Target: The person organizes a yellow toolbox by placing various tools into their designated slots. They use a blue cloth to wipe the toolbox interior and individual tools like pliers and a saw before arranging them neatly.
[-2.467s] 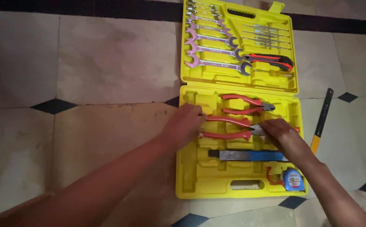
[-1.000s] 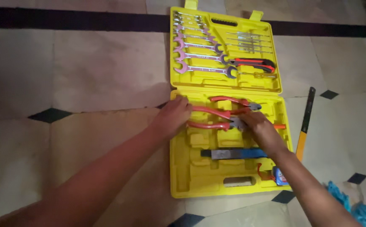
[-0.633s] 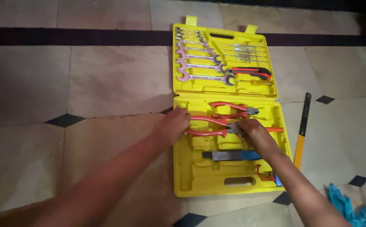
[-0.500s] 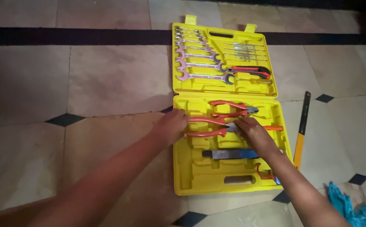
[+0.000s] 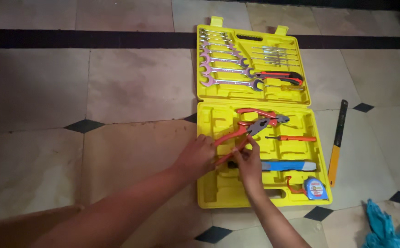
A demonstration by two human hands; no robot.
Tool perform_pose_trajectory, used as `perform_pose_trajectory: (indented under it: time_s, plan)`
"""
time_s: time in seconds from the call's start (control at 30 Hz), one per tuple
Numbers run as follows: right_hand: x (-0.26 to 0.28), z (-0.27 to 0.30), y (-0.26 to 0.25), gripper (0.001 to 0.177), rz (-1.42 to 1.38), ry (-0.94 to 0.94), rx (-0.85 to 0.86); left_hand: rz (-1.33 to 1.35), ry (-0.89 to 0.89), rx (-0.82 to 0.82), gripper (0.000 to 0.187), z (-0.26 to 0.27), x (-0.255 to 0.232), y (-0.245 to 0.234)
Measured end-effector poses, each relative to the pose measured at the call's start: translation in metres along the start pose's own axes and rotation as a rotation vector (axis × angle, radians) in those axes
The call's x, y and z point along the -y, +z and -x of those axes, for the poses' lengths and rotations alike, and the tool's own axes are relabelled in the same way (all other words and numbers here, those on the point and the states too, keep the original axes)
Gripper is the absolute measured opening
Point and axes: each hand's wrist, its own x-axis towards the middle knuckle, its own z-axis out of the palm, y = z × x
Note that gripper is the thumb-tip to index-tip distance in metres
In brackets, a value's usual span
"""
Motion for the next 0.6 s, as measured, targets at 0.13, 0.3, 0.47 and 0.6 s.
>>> perform_pose_trajectory:
  time_s: [0.13,0.3,0.47,0.6]
  plan:
    - [-0.004,-0.024,0.006,0.073,-0.163,0.215,-0.131,0.062,-0.073,0.038,0.045,0.003,-0.004,-0.009]
    - [0.007,-0.028,0.005,0.051,-0.011,0.067,-0.050,0.216,-0.379,-0.049,0.045,0.021,-0.024,-0.006]
    - [0.040,-0.022,0.010,0.058,0.250,-0.042,0.107,0.236,-0.543,0.133,0.047,0.030,-0.041,-0.001]
    - [0.052,-0.007,0.035,0.046,0.468,-0.147,0.183,0.245,-0.464,0.073,0.043,0.035,-0.057,0.001]
